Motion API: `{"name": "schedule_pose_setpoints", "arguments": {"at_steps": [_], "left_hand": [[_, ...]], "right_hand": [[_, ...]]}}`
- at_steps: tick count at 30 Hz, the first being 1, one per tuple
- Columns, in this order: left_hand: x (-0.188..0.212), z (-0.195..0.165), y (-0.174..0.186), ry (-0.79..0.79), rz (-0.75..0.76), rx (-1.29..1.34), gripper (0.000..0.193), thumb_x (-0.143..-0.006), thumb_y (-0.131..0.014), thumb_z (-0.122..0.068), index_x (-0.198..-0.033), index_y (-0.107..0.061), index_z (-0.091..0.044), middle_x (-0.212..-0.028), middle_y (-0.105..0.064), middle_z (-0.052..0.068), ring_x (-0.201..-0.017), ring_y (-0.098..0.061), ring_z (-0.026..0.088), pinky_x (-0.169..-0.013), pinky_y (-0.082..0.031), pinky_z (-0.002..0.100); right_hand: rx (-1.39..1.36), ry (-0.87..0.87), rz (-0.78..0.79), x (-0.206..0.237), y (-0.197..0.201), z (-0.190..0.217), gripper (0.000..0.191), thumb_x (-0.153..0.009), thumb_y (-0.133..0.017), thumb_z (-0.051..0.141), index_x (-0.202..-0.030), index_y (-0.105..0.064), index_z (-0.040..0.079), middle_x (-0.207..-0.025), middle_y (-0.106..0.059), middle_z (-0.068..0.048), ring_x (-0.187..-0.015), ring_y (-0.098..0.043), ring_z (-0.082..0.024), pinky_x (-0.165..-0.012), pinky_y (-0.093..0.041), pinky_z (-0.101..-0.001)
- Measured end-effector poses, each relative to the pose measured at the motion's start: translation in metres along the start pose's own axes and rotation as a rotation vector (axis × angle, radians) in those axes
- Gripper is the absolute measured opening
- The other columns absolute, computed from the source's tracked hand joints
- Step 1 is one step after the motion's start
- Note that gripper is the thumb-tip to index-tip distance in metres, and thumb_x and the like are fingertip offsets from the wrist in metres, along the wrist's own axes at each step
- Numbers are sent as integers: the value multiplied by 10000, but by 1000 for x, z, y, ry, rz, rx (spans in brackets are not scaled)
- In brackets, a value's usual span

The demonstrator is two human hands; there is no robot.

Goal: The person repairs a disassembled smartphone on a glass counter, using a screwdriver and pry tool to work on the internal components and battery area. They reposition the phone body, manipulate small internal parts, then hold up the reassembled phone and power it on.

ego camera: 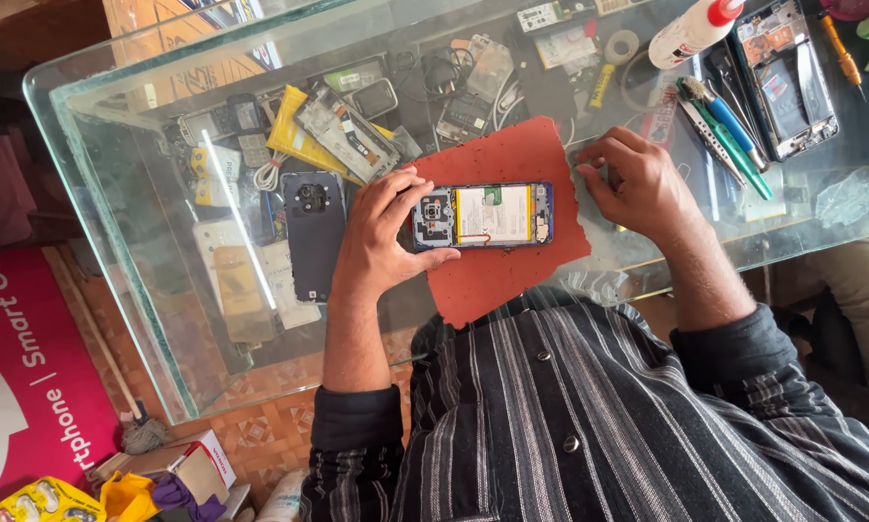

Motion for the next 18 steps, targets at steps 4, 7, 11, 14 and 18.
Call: {"name": "schedule_pose_setpoints", "arguments": {"at_steps": [4,7,11,14,18], "left_hand": [[0,1,-1,-2,1,-2,875,-596,-1010,-393,-1306,-638,-42,-1374,-590,97,-1324,-561,314,-1128,-447,469],[1,2,-1,-6,4,-7,872,-606,-1012,-391,-1311,-635,-41,-1371,-590,93,-1330,-561,313,-1133,-446,470],[0,1,-1,-2,1,-8,871,-605,-1008,-389,-1312,-636,-43,-1371,-589,91,-1325,-563,310,-1125,-447,468],[-2,-3,-1,-3,1,-33,865,-619,-1003,-405,-1313,-636,-41,-1367,-584,96,-1319,-557,307,-1119,-440,472],[-3,-10,-2,-2,2,-70,869,-627,-989,-438,-1311,-636,-33,-1332,-582,94,-1336,-544,315,-1127,-414,486]], "right_hand": [[78,83,-5,1,-3,7,68,-980,-690,24,-1047,-683,27,-942,-636,-131,-774,-664,-332,-659,-533,-417],[155,71,9,3,-10,6,63,-997,-667,38,-1042,-628,18,-967,-639,-153,-781,-660,-359,-663,-533,-441],[244,71,24,-1,-16,3,119,-1015,-663,79,-1045,-574,6,-934,-626,-156,-783,-665,-372,-649,-535,-461],[191,88,13,-13,-15,3,135,-1053,-641,88,-1070,-550,-9,-942,-638,-133,-797,-676,-371,-641,-534,-467],[301,160,61,-29,-27,16,81,-1048,-631,68,-1075,-604,-4,-941,-660,-148,-720,-676,-378,-584,-540,-469]]}}
Point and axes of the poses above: each hand's wrist, its own x-axis away from the middle knuckle, its own y-axis out of the back of the hand, z = x × y, the point moved 4 cm from there along -x, towards the middle knuckle
